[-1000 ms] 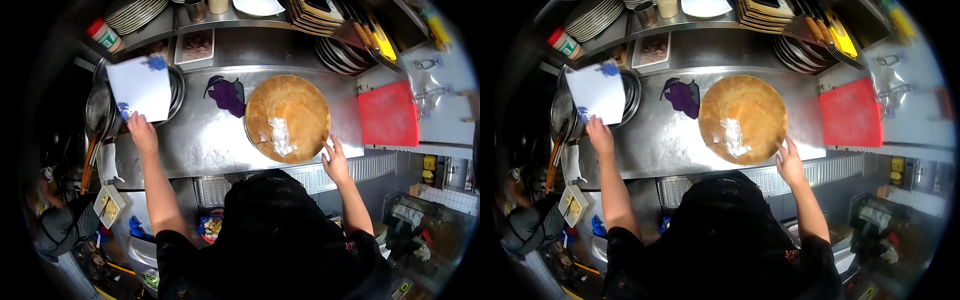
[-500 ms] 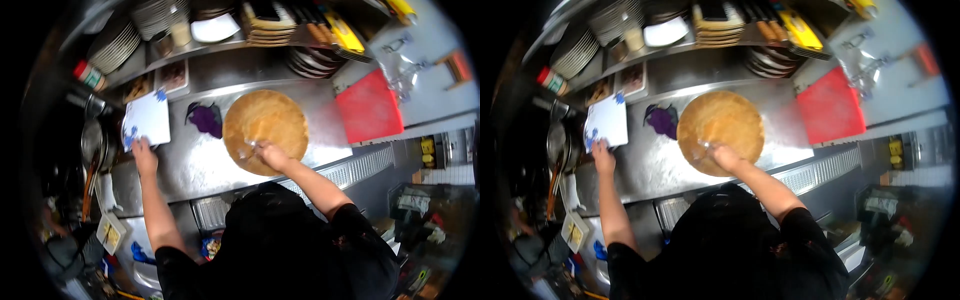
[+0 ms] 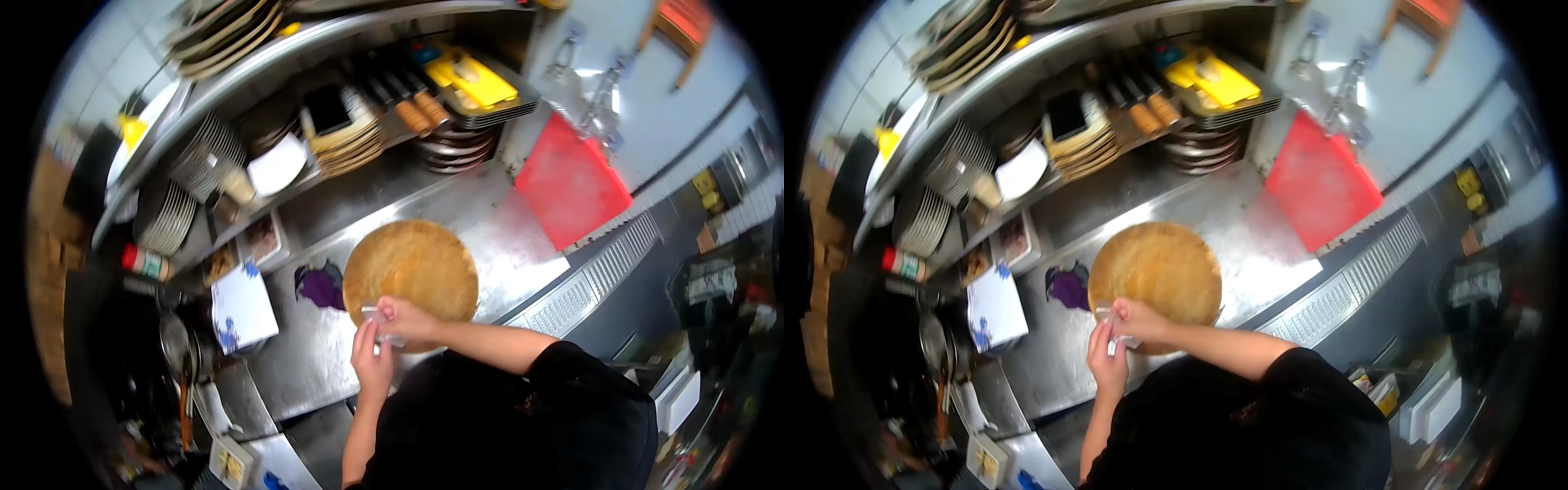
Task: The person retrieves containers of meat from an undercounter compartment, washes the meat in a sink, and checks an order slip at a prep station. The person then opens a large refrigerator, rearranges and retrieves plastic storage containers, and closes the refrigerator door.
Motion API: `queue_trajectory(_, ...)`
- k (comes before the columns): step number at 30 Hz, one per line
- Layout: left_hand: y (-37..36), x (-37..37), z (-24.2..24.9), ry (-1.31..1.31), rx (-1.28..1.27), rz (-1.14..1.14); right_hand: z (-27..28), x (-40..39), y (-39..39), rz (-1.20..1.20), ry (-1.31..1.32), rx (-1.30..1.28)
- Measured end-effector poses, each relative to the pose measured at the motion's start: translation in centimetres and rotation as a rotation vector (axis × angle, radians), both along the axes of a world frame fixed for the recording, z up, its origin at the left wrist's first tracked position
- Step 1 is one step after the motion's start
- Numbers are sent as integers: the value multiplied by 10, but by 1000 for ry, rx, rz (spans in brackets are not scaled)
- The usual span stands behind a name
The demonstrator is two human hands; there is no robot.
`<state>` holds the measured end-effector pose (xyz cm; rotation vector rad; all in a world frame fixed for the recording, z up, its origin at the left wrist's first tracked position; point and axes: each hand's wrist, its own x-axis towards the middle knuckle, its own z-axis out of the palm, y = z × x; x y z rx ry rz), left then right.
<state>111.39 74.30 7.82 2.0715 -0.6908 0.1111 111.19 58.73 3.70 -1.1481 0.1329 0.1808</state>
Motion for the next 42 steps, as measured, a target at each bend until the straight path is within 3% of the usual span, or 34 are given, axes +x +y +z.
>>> queue_trajectory(3,-13,2,-7,44,-62,81,-2,-15,-10,41,-107,200)
queue_trajectory(5,-21,6,-9,57,-41,74,5,-31,-18,-31,-203,-127)
queue_trajectory(8,-29,10,-7,-32,72,-88,8,-54,-37,-137,-88,-381)
queue_trajectory(11,-47,-4,-9,103,51,-220,1,-74,-54,-120,-153,-650)
queue_trajectory(12,-57,-10,15,105,46,-327,16,-84,-57,-131,-51,-660)
queue_trajectory(16,-46,-20,-3,532,-93,-404,18,-121,-49,-386,26,-143)
queue_trajectory(21,-38,-42,-15,696,-344,-462,30,-165,-22,-664,83,-120)
queue_trajectory(22,-39,-46,-15,787,-356,-467,29,-177,-9,-757,45,-90)
queue_trajectory(23,-37,-51,-25,1036,-469,-463,27,-187,5,-852,4,-68)
queue_trajectory(26,-33,-67,-44,1464,-465,-579,11,-220,34,-1046,-42,-689)
queue_trajectory(28,-40,-89,-41,1641,-308,-641,-6,-242,47,-1117,-110,-1098)
queue_trajectory(30,-45,-114,-27,1767,-159,-683,1,-269,57,-1132,-47,-1310)
queue_trajectory(33,-62,-141,-28,2000,-42,-982,19,-312,71,-1165,117,-1443)
queue_trajectory(34,-68,-153,-30,1859,80,-901,18,-321,73,-1206,150,-1445)
queue_trajectory(38,-92,-200,-36,1744,153,-916,27,-375,76,-1332,85,-1238)
queue_trajectory(39,-98,-214,-34,1688,183,-934,27,-388,76,-1376,31,-1164)
queue_trajectory(40,-103,-227,-31,1630,211,-948,24,-401,78,-1400,109,-933)
queue_trajectory(42,-119,-256,-33,1541,264,-979,32,-428,73,-1577,234,-1108)
